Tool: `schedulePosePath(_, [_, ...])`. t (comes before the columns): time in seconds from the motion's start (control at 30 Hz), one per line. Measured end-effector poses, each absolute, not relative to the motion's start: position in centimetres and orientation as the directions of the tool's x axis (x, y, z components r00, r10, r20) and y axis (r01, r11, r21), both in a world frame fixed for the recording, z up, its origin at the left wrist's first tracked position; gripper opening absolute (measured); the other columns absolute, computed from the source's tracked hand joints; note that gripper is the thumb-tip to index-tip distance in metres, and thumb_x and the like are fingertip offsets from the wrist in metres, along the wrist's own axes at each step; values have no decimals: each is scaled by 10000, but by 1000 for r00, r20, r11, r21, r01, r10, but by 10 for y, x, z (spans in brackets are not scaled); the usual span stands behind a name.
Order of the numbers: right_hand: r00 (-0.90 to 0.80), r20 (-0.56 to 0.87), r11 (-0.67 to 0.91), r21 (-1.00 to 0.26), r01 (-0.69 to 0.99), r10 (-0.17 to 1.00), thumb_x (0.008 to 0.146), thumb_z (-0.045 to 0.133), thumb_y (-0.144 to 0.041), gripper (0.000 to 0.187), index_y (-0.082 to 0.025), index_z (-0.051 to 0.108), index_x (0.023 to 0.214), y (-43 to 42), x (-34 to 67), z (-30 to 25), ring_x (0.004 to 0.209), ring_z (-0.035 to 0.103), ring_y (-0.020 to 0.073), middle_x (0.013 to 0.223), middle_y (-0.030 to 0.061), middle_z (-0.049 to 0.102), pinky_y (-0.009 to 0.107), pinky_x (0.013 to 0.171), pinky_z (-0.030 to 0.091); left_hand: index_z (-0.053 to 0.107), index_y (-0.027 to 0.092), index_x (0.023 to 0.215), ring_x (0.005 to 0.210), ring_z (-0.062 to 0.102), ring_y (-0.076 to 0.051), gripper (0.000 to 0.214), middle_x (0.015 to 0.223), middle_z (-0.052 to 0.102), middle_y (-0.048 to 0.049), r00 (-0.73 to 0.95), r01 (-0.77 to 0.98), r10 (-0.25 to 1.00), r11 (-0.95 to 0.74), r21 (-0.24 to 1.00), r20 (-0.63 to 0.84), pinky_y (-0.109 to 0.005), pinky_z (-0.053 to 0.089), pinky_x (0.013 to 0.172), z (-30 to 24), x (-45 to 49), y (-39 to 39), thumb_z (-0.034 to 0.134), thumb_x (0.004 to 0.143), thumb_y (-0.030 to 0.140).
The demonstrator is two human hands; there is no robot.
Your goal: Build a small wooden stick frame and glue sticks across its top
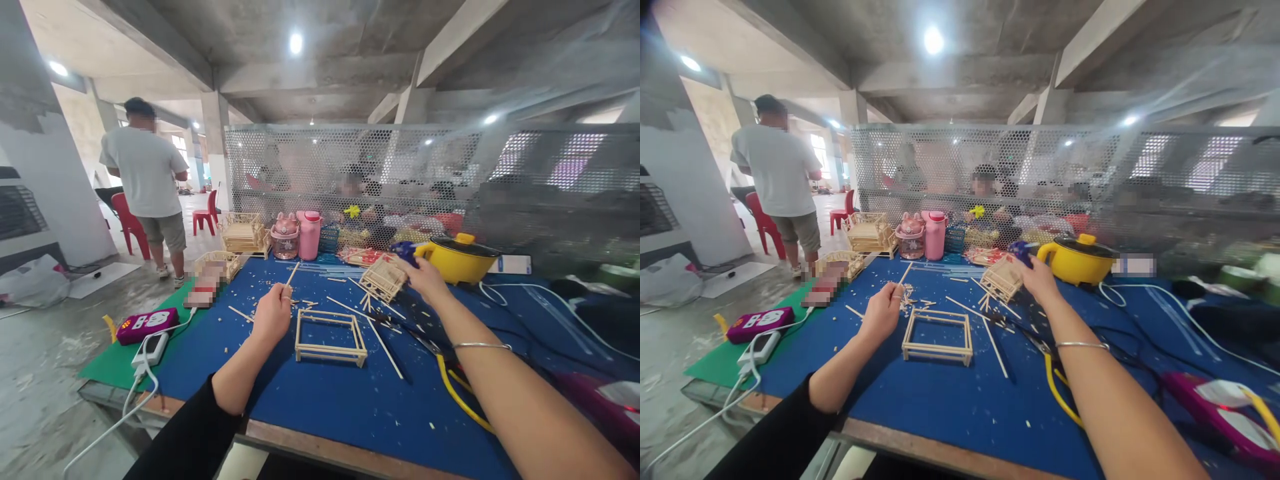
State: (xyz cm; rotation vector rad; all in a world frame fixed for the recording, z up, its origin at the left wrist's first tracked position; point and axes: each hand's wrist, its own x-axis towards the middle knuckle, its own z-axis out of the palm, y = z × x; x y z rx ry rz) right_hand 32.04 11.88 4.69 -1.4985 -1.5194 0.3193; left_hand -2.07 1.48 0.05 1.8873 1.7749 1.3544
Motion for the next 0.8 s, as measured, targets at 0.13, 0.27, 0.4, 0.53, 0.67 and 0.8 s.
schedulePosePath(0.13, [131,391,303,-850,431,911,785,411,-631,509,-180,572,957,87,299,52,522,544,173,605,19,560,296,497,442,467,216,647,552,483,-145,331,566,529,21,-144,622,920,-202,756,364,-242,299,531,-4,-21,19,375,914,389])
schedulePosePath(0.27, [-88,315,327,-894,307,945,726,569,-592,439,-181,588,879,42,278,52,535,551,159,575,-1,562,288,537,456,486,213,623,517,492,-143,347,536,544,20,-111,573,954,-166,802,277,-245,307,517,-8,-20,19,411,888,424])
schedulePosePath(0.4, [-281,234,306,-918,251,931,737,631,-528,378,-161,628,832,10,265,53,480,484,124,552,-1,571,267,496,403,515,210,630,519,504,-144,277,549,566,16,-98,541,967,-146,828,235,-249,316,522,-10,-20,20,420,862,327])
schedulePosePath(0.53, [-436,163,293,-923,250,885,772,615,-529,400,-143,664,863,-3,258,53,474,454,100,666,35,632,260,481,356,483,209,625,561,498,-141,251,576,551,19,-118,531,957,-164,831,264,-244,318,546,-9,-21,20,386,849,269])
schedulePosePath(0.67, [-492,146,330,-892,310,858,772,599,-567,447,-134,683,842,-6,254,53,468,438,107,506,-21,528,268,516,368,460,212,618,544,464,-137,288,547,503,32,-109,529,948,-200,825,300,-244,299,530,-6,-21,19,384,869,332])
schedulePosePath(0.8, [-523,165,372,-871,322,836,780,614,-535,438,-126,686,918,-7,251,50,474,443,93,596,1,592,266,532,381,492,207,602,514,466,-133,319,530,518,29,-101,514,953,-197,835,287,-245,302,515,-5,-20,18,409,865,367])
